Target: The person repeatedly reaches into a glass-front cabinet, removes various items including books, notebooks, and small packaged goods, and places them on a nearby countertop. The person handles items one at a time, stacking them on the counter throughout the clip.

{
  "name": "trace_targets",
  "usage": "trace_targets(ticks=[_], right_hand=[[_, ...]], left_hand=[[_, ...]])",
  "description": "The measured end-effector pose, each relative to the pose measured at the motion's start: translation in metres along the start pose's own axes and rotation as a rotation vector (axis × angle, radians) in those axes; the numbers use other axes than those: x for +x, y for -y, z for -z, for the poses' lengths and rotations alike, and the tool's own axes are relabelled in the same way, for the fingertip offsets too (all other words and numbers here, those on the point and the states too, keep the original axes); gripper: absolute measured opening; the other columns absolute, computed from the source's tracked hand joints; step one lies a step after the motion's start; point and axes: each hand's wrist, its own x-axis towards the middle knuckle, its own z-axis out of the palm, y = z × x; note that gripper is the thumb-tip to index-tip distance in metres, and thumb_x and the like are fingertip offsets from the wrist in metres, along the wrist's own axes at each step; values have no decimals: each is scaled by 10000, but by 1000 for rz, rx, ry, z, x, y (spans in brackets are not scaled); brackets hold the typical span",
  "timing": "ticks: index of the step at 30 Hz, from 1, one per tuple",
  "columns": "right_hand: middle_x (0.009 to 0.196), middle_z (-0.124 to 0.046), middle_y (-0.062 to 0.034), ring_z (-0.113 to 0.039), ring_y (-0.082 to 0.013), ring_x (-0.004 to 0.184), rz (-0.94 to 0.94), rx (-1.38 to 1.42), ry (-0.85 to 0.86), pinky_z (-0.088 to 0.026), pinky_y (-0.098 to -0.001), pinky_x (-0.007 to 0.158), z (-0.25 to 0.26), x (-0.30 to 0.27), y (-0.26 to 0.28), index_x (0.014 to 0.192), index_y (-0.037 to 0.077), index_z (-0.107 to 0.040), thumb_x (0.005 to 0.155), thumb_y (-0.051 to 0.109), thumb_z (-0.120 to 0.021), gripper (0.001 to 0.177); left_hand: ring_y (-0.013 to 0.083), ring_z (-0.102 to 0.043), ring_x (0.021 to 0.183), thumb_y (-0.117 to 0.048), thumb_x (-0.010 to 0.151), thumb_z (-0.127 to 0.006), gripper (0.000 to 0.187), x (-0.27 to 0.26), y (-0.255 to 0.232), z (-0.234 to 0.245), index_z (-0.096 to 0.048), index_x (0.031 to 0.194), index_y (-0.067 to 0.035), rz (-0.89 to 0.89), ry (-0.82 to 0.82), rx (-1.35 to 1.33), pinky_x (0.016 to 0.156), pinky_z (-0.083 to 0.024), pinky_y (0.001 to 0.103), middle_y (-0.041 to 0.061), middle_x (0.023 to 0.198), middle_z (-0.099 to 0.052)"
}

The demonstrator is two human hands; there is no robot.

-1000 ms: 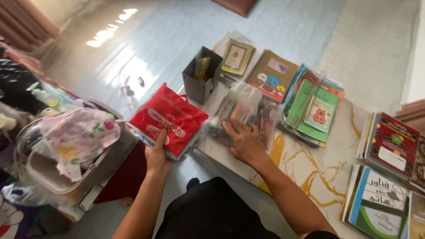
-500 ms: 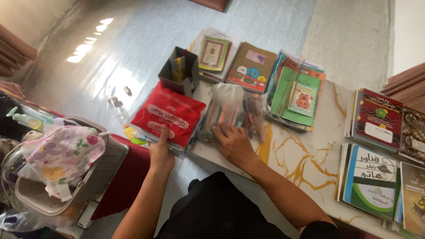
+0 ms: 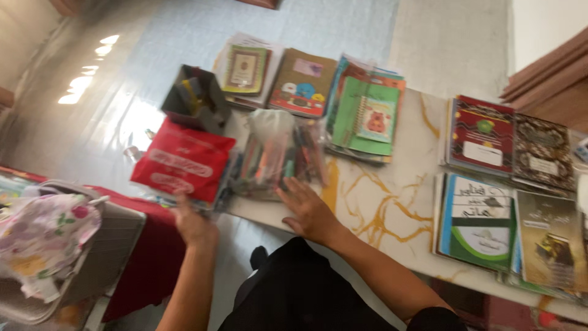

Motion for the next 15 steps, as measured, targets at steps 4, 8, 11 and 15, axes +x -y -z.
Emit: trace_targets(ticks=[4, 8, 11, 15], right_hand=[[1517, -472, -224, -447, -410, 1415, -42, 56, -117, -386, -492, 1166, 18, -40, -10, 1424, 47, -555, 830, 238, -820, 678], [1439, -536, -212, -497, -399, 1377, -154, -11, -177, -411, -476, 1154, 38, -95, -35, 1371, 24, -591, 850, 222, -811, 599], [1420, -555, -209, -514, -391, 1326, -346, -21, -154, -423, -469, 1114, 51, -138, -46, 1330, 21, -615, 826, 248, -801, 583], [1401, -580, -195, -520, -369, 1341, -368, -164, -212, -380, -522, 1135, 60, -181, -42, 1274, 24, -633, 869, 308, -774, 514]], left_hand=[[255, -311, 1563, -280, 1205, -573, 707, -18, -8, 21, -105, 1659, -8, -581, -127, 359, 1302, -280, 412, 181, 1697, -230], [276, -403, 1530, -231, 1219, -473, 454, -67, -2, 8, -360, 1573, 30, -912, 0, 606, 1329, -315, 420, 214, 1633, -372], [220, -585, 1162, -186, 1167, -438, 257, -104, 13, -23, -604, 1285, -30, -868, 218, 819, 1089, -437, 339, 132, 1260, -637], [212, -736, 983, -84, 974, -559, 222, -148, 66, -92, -682, 1149, -20, -475, 862, 739, 942, -560, 328, 104, 1050, -763]])
